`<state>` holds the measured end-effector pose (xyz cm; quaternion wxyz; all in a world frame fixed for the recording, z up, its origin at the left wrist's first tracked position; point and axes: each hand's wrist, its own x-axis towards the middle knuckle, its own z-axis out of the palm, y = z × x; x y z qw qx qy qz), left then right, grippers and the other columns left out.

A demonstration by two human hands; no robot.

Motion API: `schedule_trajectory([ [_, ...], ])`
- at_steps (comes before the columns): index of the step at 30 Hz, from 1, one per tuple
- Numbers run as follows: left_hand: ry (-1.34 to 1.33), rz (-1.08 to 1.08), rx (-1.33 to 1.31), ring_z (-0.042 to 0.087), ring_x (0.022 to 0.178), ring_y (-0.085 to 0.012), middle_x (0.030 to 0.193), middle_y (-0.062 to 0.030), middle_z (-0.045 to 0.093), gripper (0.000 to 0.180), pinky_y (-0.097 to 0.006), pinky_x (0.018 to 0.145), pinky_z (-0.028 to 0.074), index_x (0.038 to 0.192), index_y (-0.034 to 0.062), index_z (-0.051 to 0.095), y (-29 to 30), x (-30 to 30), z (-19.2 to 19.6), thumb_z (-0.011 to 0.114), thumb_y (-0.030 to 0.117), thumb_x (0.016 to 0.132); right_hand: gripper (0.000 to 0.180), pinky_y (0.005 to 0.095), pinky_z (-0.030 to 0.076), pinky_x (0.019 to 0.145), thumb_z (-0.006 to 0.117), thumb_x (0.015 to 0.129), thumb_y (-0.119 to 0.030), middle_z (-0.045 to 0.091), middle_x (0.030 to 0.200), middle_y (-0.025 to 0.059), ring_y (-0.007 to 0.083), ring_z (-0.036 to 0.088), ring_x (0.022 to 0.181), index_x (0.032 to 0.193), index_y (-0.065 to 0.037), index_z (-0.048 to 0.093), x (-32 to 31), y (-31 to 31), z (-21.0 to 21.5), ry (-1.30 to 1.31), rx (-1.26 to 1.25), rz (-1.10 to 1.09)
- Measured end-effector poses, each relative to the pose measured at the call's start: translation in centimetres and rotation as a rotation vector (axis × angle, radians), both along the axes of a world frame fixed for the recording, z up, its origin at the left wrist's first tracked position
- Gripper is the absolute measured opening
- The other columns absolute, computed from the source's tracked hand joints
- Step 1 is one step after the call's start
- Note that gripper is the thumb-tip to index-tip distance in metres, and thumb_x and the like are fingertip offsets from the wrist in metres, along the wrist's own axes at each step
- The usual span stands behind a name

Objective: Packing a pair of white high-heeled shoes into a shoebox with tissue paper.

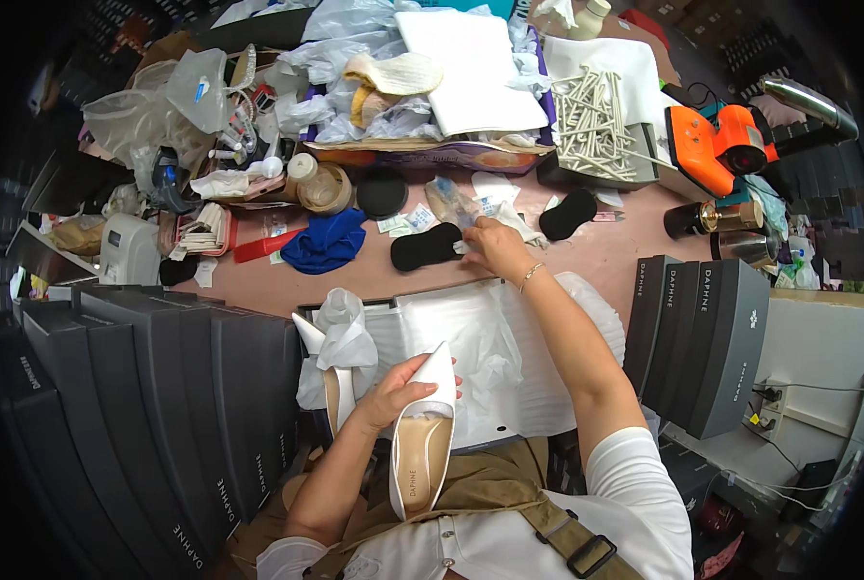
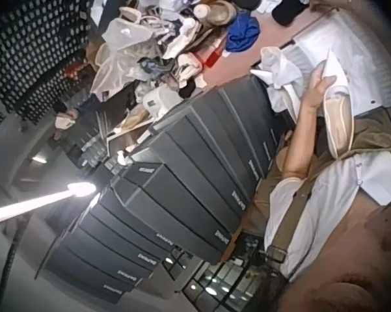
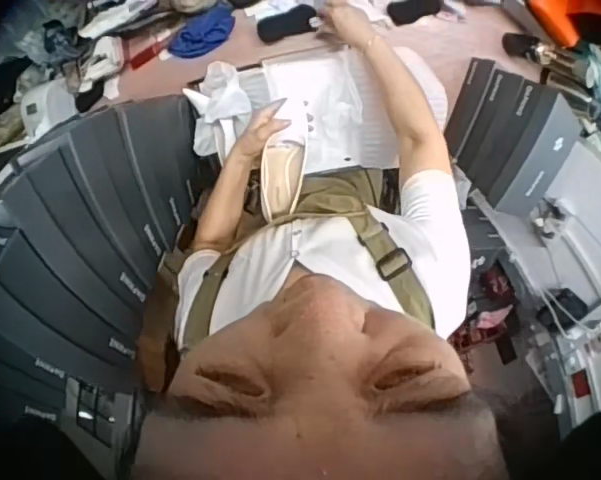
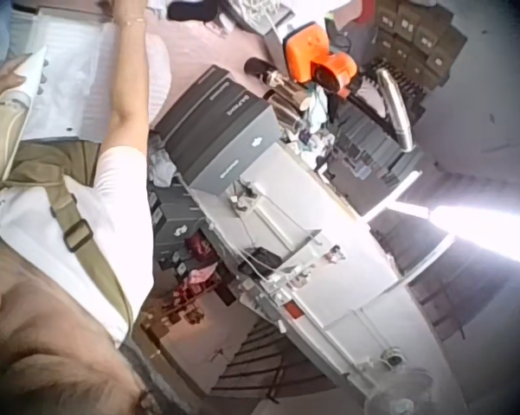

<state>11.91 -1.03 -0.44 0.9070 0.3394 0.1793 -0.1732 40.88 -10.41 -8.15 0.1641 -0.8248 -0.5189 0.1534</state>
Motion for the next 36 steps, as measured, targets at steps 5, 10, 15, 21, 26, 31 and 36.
schedule_trajectory([
  [5,-0.038,0.03,0.018,0.062,0.108,-0.0308,0.117,-0.0216,0.059,0.058,-0.039,0.092,0.05,0.136,-0.0054,0.038,-0.3,-2.1,0.2,0.059,0.017,0.087,0.012,0.038,0.051,0.073,0.065,0.074,-0.011,0.063,0.09,0.0103,0.0293,0.063,0.087,0.085,-0.006,0.066,0.8,-0.5,-2.0,-0.011,0.206,-0.03],
  [10,-0.026,0.052,0.075,0.064,0.105,-0.0303,0.116,-0.0216,0.06,0.055,-0.038,0.091,0.052,0.134,-0.0063,0.039,0.7,-3.7,0.9,0.057,0.015,0.087,0.01,0.0259,0.052,0.076,0.057,0.089,-0.004,0.066,0.086,0.009,0.0157,0.067,0.085,0.098,-0.001,0.052,0.7,-2.2,6.4,0.9,0.855,-0.5],
  [15,-0.069,-0.091,-0.038,0.065,0.101,-0.0294,0.112,-0.0223,0.062,0.057,-0.037,0.087,0.054,0.133,-0.0067,0.04,3.8,-3.2,1.1,0.059,0.021,0.087,0.012,0.0322,0.054,0.08,0.055,0.096,-0.011,0.064,0.09,0.0089,0.019,0.065,0.085,0.105,-0.003,0.053,-3.8,-6.5,15.1,1.201,1.047,-0.464],
  [21,-0.234,-0.645,0.259,0.062,0.106,-0.0275,0.116,-0.0169,0.062,0.07,-0.034,0.097,0.046,0.137,-0.0018,0.042,-0.9,-5.6,2.3,0.05,0.052,0.094,0.018,0.0304,0.043,0.066,0.051,0.1,-0.025,0.049,0.075,0.0008,0.012,0.047,0.064,0.095,-0.008,0.053,-14.5,-9.1,16.3,1.792,1.265,-0.338],
  [26,-0.079,0.103,-0.353,0.049,0.122,-0.026,0.132,-0.0144,0.05,0.084,-0.043,0.104,0.04,0.142,0.0043,0.034,-5.3,-6.6,1.7,0.034,0.07,0.09,0.024,0.0285,0.038,0.061,0.053,0.098,-0.03,0.044,0.067,-0.0007,0.0098,0.041,0.058,0.089,-0.008,0.053,-21.4,-9.3,16.2,2.026,1.25,0.018],
  [31,-0.19,0.25,-0.099,0.059,0.102,-0.0147,0.112,-0.0074,0.062,0.042,-0.03,0.093,0.047,0.121,0.004,0.055,-5.1,-7.3,4.1,0.057,0.037,0.095,0.02,0.0293,0.043,0.061,0.057,0.096,-0.023,0.049,0.07,0.0009,0.0112,0.046,0.058,0.086,-0.007,0.053,-23.7,-9.9,16.4,1.699,0.868,-0.233],
  [36,-0.204,0.327,0.127,0.06,0.085,-0.0091,0.094,-0.0031,0.065,0.017,-0.023,0.078,0.049,0.097,0.0042,0.061,-4.9,-8.0,3.3,0.059,0.021,0.096,0.024,0.0313,0.046,0.085,0.065,0.09,-0.023,0.064,0.089,0.0064,0.0175,0.06,0.082,0.103,-0.003,0.064,-23.2,-11.8,14.9,0.625,0.483,-0.324],
])
